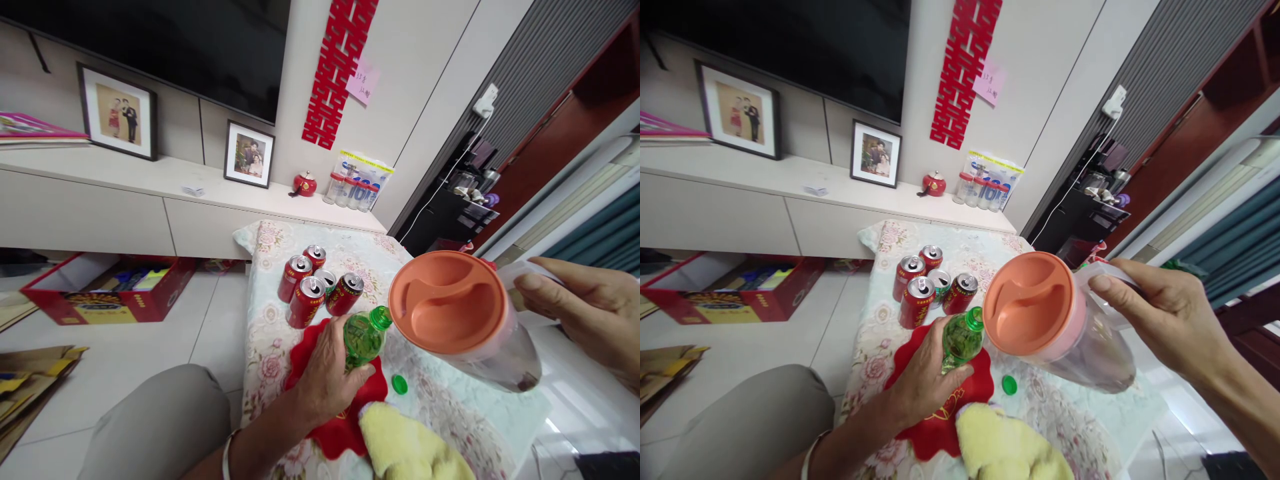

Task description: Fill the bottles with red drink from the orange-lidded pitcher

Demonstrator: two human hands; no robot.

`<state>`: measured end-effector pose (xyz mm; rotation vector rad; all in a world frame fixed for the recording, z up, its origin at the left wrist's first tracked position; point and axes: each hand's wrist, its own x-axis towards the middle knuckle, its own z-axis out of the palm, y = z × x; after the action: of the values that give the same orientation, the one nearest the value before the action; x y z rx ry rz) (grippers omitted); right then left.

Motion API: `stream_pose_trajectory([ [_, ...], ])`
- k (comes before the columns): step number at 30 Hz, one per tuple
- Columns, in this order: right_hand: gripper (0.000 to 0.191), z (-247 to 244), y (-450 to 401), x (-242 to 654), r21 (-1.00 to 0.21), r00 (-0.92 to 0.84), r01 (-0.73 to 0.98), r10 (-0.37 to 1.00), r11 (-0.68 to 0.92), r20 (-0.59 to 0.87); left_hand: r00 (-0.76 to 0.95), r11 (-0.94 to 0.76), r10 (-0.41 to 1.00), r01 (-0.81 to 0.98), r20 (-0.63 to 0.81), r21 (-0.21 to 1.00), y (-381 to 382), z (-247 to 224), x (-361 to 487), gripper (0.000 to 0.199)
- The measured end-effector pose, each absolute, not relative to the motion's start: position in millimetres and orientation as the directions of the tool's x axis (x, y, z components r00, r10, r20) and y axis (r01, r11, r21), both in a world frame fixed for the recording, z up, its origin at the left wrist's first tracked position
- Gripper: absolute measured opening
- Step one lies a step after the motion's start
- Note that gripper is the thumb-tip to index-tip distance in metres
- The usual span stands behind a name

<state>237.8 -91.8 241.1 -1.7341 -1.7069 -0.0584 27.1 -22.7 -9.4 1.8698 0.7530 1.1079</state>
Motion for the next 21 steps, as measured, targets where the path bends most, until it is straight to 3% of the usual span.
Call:
stream_pose_trajectory([
  [14, 0.036, 241.5, -91.9, 238.5, -0.419, 0.116, 0.900, 0.860, 0.120, 0.496, 0.434, -0.491, 0.801, 0.081, 0.413, 0.867, -23.4, -9.5, 27.5, 0.065],
  [21, 0.044, 243.5, -93.3, 237.8, -0.418, 0.118, 0.901, 0.861, 0.117, 0.495, 0.420, -0.478, 0.812, 0.082, 0.405, 0.874, -23.8, -7.2, 25.8, 0.064],
])
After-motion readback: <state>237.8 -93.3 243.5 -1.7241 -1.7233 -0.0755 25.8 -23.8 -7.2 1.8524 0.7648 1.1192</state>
